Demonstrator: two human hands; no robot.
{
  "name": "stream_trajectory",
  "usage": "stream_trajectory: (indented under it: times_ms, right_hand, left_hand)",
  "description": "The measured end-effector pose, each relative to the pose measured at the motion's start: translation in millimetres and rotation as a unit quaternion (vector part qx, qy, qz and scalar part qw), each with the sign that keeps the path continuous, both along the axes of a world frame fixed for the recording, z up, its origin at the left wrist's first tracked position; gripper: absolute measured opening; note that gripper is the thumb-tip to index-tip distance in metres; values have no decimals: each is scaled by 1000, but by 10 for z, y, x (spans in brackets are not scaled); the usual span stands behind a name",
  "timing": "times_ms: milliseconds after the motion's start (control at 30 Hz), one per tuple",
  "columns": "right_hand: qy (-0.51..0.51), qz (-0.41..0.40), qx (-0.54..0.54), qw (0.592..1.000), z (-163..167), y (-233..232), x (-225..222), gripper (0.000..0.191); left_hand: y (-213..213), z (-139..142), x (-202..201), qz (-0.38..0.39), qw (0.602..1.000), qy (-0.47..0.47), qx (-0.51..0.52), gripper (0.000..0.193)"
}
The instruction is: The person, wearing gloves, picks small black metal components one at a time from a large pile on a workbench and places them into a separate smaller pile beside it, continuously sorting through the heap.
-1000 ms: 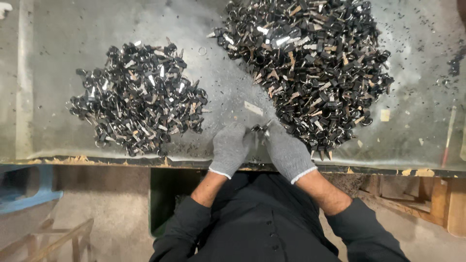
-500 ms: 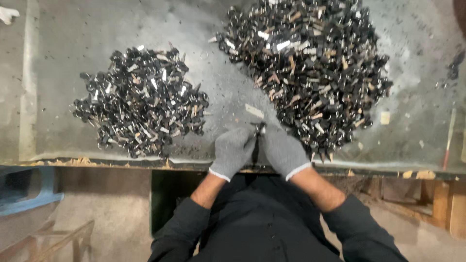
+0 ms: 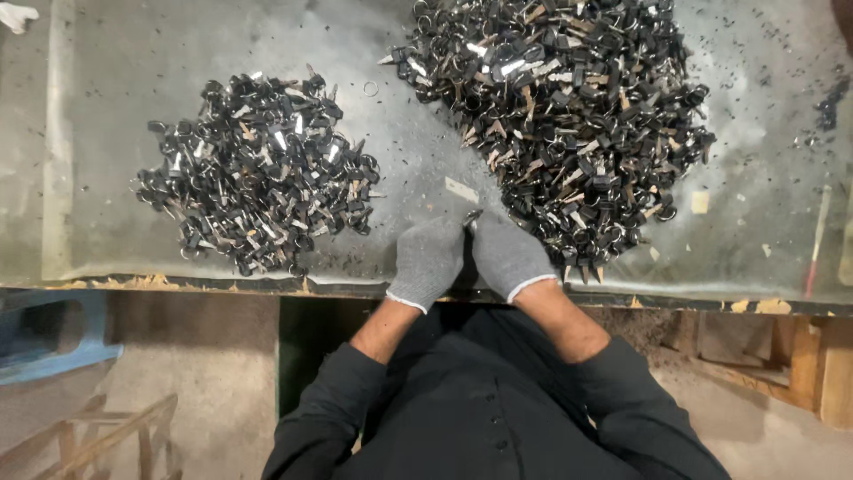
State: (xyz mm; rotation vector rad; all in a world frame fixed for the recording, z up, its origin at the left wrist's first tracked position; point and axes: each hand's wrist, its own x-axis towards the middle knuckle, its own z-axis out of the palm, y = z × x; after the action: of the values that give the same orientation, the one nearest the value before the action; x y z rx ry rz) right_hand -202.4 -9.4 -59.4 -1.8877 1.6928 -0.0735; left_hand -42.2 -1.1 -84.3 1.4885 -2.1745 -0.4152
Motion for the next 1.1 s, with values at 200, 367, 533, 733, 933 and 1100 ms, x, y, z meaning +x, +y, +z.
stream_trajectory:
  times_ms: [200,367,533,733,933,1100]
  right_hand:
    - [-104,23,-18,994,115,-3,-73,34]
    - [-15,19,-36,999,132,83,-6,24]
    - [-59,4,-1,998,220,134,-117,33]
    - [-16,19,-32,999,192,227,-104,43]
    - [-66,27,-111,991,132,249,-195,55]
    - [-41,38,-60,997,122,244,-223,42]
  left_hand:
    - [13,47,22,-10,998,43,-35,19]
    - [41,75,38,-4,998,60,-21,17]
    - [-78,249,159,147,988,4,-41,11]
    - [-690,424,-404,4,996,92,-16,36]
    - [-941,398,-519,16,992,122,1,28]
    - [-682,297,-426,16,985,158,-61,32]
